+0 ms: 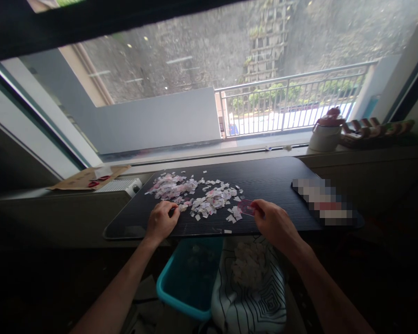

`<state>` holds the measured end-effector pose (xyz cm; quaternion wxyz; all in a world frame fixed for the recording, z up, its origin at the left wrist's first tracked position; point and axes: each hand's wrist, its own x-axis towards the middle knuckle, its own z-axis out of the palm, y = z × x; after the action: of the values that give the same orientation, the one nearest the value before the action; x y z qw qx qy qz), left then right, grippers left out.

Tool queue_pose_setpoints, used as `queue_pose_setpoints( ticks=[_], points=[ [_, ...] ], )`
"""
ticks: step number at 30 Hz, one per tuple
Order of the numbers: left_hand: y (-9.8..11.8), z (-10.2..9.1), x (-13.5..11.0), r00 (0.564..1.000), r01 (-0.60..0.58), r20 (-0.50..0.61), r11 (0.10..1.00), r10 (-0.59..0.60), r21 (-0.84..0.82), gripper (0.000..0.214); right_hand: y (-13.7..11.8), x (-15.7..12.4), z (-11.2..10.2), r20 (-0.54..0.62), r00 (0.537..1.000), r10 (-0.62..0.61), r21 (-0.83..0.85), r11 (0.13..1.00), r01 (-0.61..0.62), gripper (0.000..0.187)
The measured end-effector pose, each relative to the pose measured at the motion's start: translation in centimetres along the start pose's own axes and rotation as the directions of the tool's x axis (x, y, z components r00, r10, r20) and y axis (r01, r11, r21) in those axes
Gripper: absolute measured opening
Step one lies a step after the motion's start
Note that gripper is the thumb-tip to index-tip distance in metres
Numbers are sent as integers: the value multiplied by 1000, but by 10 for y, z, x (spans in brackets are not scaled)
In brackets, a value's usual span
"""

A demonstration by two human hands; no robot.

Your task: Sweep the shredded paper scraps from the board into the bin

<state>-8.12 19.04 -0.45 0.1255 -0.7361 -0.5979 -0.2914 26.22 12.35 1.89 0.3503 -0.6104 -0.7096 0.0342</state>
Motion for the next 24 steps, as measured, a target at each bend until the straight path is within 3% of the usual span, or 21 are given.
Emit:
queue_pose_setpoints(
  ticks=[3, 7, 10, 14, 18, 22, 24],
  points=[
    [0, 0, 0, 1000, 1, 0, 1000, -1, -2, 16, 1, -2, 2, -18, 998, 55, -19, 998, -56, 23],
    [0, 0, 0, 1000, 4, 4, 1000, -4, -2, 16, 1, -5, 3, 68, 997, 23, 50, 998, -26, 28],
    [0, -1, 0, 1000, 4, 6, 1000, -4, 0, 16, 1, -4, 3, 13, 999, 52, 39, 998, -53, 30],
    [0, 0, 0, 1000, 0, 5, 1000, 0, 0, 17, 3, -1, 1, 64, 997, 32, 102, 994, -38, 32],
    [0, 0, 0, 1000, -3, 4, 1000, 3, 1, 17, 4, 1, 3, 27, 994, 108, 66, 992, -110, 35],
    [0, 0, 0, 1000, -7, 3, 1000, 7, 5, 18, 8, 3, 5, 146, 987, 72, 169, 981, -96, 37],
    [-1, 1, 0, 1000, -8, 2, 1000, 8, 7, 18, 13, 7, 5, 100, 988, 122, 133, 982, -134, 39]
  ],
)
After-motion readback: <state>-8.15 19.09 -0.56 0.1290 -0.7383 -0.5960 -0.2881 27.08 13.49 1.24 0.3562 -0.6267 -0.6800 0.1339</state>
